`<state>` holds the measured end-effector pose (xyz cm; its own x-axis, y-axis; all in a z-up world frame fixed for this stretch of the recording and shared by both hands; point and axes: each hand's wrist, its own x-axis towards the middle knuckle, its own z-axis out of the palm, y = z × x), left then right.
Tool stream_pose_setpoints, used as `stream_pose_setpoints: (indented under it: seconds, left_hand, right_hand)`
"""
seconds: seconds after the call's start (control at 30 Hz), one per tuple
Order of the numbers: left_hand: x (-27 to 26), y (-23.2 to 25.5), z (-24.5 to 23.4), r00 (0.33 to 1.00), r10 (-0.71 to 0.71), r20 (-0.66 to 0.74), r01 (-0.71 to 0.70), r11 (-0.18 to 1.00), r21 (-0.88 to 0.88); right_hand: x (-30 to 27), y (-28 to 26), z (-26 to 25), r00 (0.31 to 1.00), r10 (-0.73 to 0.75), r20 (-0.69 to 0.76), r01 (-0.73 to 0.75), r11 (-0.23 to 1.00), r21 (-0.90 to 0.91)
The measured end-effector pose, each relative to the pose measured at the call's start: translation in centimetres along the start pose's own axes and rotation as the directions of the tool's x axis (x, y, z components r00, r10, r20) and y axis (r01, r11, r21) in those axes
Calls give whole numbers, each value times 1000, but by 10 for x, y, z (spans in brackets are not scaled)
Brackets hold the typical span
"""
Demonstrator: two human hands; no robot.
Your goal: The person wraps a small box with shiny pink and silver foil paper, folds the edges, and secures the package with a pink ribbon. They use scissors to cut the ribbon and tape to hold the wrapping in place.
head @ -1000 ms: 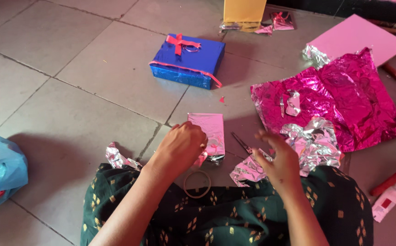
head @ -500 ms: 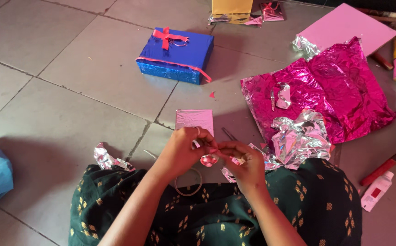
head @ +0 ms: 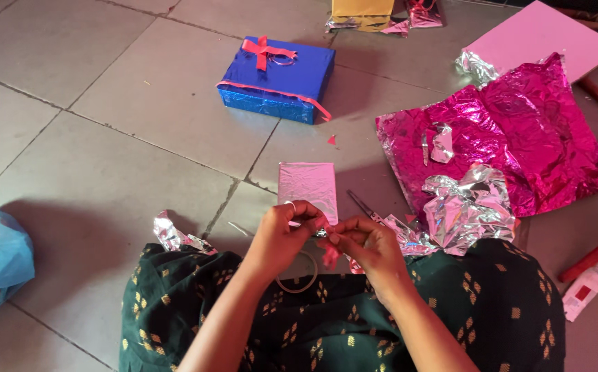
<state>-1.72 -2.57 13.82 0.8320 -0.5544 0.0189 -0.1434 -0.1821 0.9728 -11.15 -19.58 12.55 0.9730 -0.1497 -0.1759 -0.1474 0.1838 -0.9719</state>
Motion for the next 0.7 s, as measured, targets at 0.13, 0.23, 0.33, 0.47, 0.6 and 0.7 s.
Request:
stream_pose_setpoints:
  seconds: [0.13, 0.23, 0.33, 0.47, 0.6, 0.7]
  left_hand:
    - [0, -7, 5, 994, 15, -107, -2, 994, 113]
    - [3, -14, 1, 945, 120, -304, -72, 983, 167]
    - [4, -27, -20, 905, 144, -400, -65, 977, 204]
    - [3, -45, -36, 886, 100, -452, -32, 987, 157]
    - [0, -55, -27, 870, 239, -432, -193, 970, 148]
    - [3, -61, -16, 857, 291, -425, -234, 955, 182]
  right_hand:
    - [7, 13, 5, 991, 76, -109, -80, 996, -32]
    - [27, 28, 13, 983, -5, -186, -18, 993, -119]
    - [59, 43, 20, 966, -126, -227, 70, 968, -240]
    - [114, 55, 30, 910, -307, -277, 171, 890, -423]
    - [150, 70, 38, 872, -382, -306, 145, 798, -585]
    - [160, 80, 39, 847, -460, -266, 227, 766, -602]
